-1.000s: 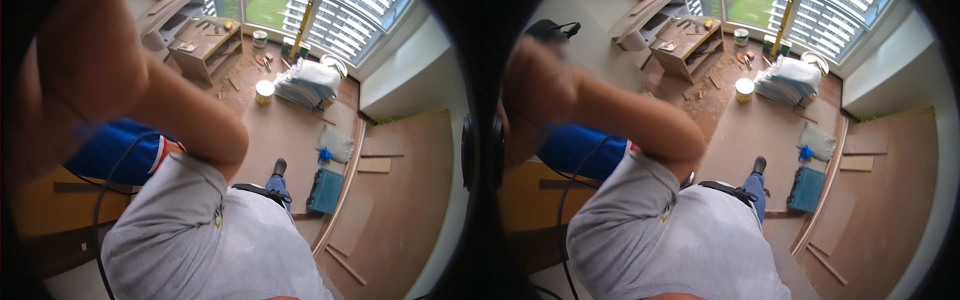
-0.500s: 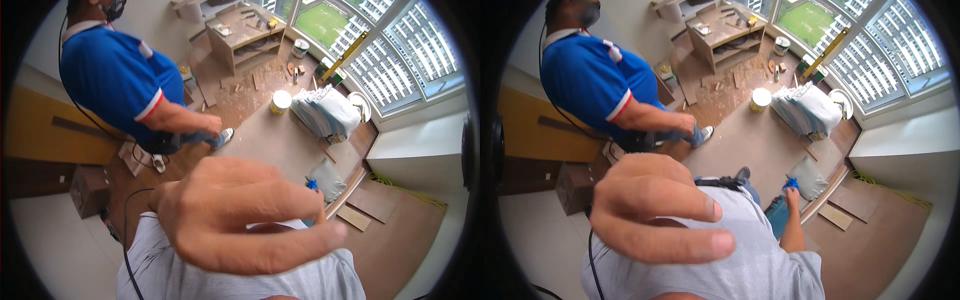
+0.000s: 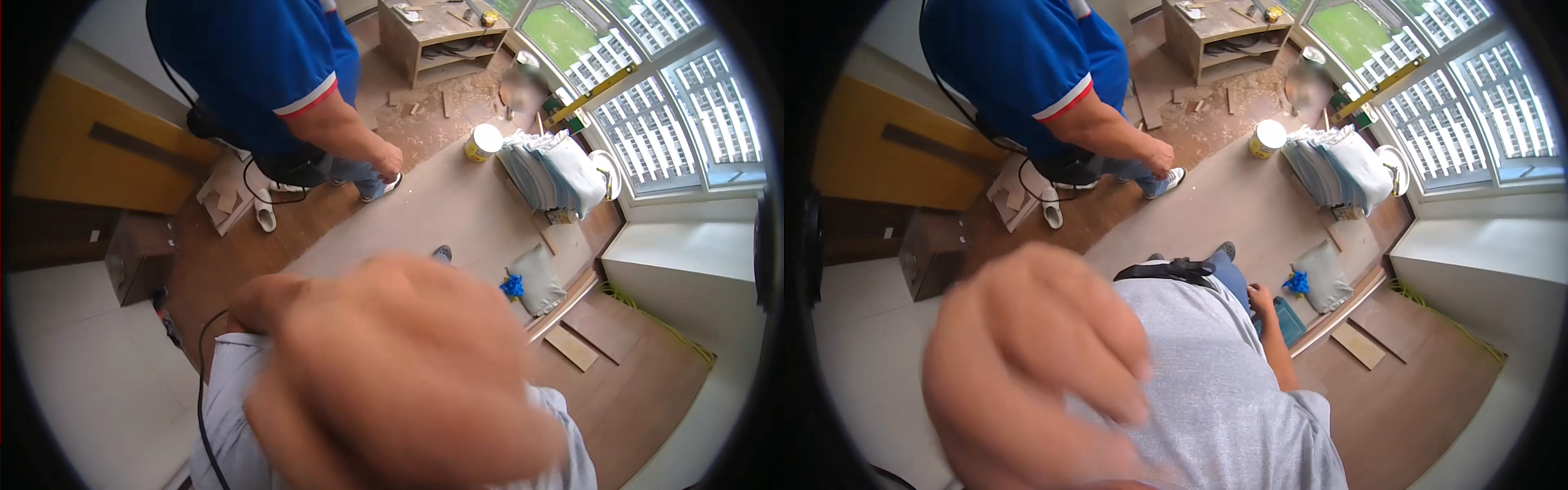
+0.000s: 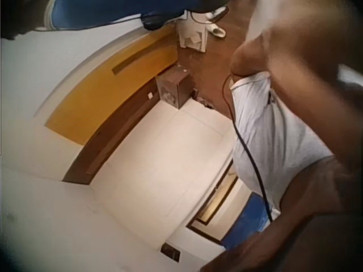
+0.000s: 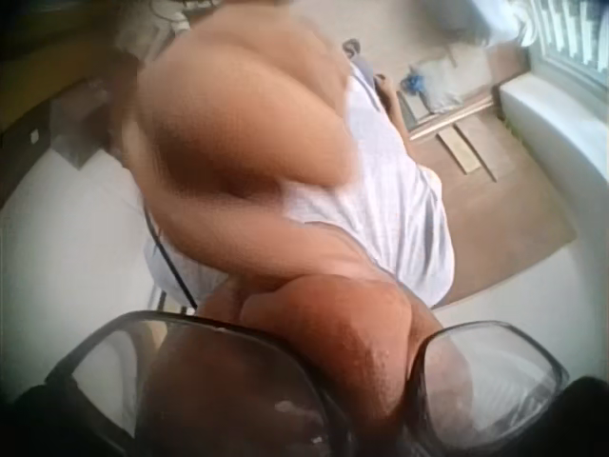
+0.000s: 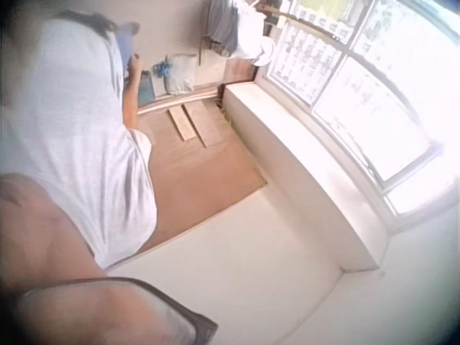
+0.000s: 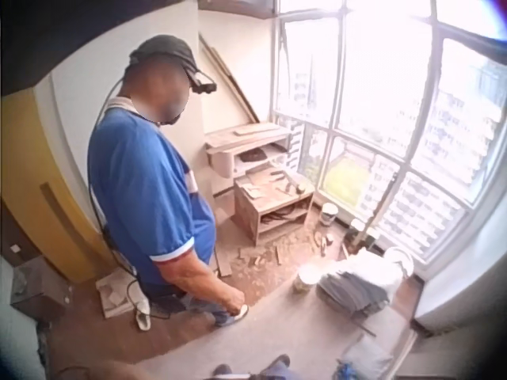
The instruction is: Assembling and checking the fit of an electrical socket strip into a wooden housing during interior construction.
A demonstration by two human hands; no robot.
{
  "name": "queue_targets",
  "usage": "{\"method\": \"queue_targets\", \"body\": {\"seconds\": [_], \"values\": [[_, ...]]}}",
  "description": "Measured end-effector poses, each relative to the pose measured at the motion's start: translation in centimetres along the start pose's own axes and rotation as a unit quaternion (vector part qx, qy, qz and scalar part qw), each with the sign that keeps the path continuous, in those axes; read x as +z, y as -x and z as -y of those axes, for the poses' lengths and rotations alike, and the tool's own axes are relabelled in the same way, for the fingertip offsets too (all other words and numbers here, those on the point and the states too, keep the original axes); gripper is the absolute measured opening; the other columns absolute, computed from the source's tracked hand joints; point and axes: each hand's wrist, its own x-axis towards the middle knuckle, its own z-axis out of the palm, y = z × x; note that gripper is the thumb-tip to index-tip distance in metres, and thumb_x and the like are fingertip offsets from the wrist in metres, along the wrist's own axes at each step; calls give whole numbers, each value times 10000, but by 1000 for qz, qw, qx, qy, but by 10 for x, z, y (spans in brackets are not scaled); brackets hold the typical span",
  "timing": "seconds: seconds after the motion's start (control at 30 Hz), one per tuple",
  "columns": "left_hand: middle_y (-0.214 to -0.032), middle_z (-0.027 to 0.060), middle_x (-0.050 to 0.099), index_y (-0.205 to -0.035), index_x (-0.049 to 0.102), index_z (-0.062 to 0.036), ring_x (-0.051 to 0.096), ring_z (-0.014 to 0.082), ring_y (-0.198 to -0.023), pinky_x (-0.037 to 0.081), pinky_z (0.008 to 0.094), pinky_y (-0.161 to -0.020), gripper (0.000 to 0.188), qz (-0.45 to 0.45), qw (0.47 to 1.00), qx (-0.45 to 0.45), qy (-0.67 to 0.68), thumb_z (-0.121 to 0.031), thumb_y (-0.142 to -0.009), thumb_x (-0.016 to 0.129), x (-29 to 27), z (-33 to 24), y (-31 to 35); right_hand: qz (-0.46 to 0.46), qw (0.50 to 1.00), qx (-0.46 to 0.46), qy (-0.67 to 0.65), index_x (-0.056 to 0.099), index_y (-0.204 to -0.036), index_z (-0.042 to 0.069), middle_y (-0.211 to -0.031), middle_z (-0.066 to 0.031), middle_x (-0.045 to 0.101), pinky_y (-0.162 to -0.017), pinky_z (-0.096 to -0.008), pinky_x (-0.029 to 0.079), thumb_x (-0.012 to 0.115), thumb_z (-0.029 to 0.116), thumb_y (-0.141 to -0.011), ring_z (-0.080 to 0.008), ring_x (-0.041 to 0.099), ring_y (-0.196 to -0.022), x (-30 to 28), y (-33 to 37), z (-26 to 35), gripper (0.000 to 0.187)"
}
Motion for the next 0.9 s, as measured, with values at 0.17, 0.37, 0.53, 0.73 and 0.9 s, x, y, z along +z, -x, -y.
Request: {"method": "queue_targets", "body": {"seconds": [0.17, 0.37, 0.53, 0.73, 0.9], "values": [[-822, 130, 637, -1002, 601, -6, 596, 201, -714, 486, 328, -603, 124, 10, 977, -201, 75, -41, -903, 668, -54, 21, 79, -48, 999, 16, 11, 689, -1109, 10, -828, -86, 680, -548, -327, 507, 611, 240, -929, -182, 634, -652, -13, 63, -32, 302], [-808, 86, 623, -950, 617, -6, 588, 186, -731, 450, 294, -664, 85, 102, 883, -446, 102, -86, -956, 646, -60, 33, 131, -53, 982, 159, -91, 638, -1093, 70, -803, -27, 612, -484, -288, 441, 635, 207, -910, -139, 562, -595, -25, 88, -111, 229], [-831, 86, 623, -961, 656, -5, 578, 140, -762, 441, 285, -687, 203, 75, 864, -493, 74, -208, -967, 668, -33, 57, 131, -7, 987, 152, -42, 670, -1127, 44, -893, -91, 688, -558, -381, 525, 674, 228, -895, -217, 645, -682, -52, 79, -119, 297], [-889, 81, 620, -1047, 672, -6, 592, 147, -812, 455, 282, -752, 336, -17, 857, -511, 60, -326, -949, 699, 37, 115, 101, 16, 992, 115, -42, 672, -1145, 53, -878, -81, 683, -547, -363, 505, 691, 223, -882, -205, 637, -680, -154, 8, -104, 314], [-885, 71, 621, -1047, 683, -5, 574, 132, -796, 452, 278, -740, 334, -120, 873, -459, 110, -325, -953, 693, 96, 152, 78, -21, 992, 85, -86, 668, -1154, 6, -841, -98, 677, -495, -314, 486, 680, 194, -858, -194, 625, -640, -260, -75, -87, 351]]}}
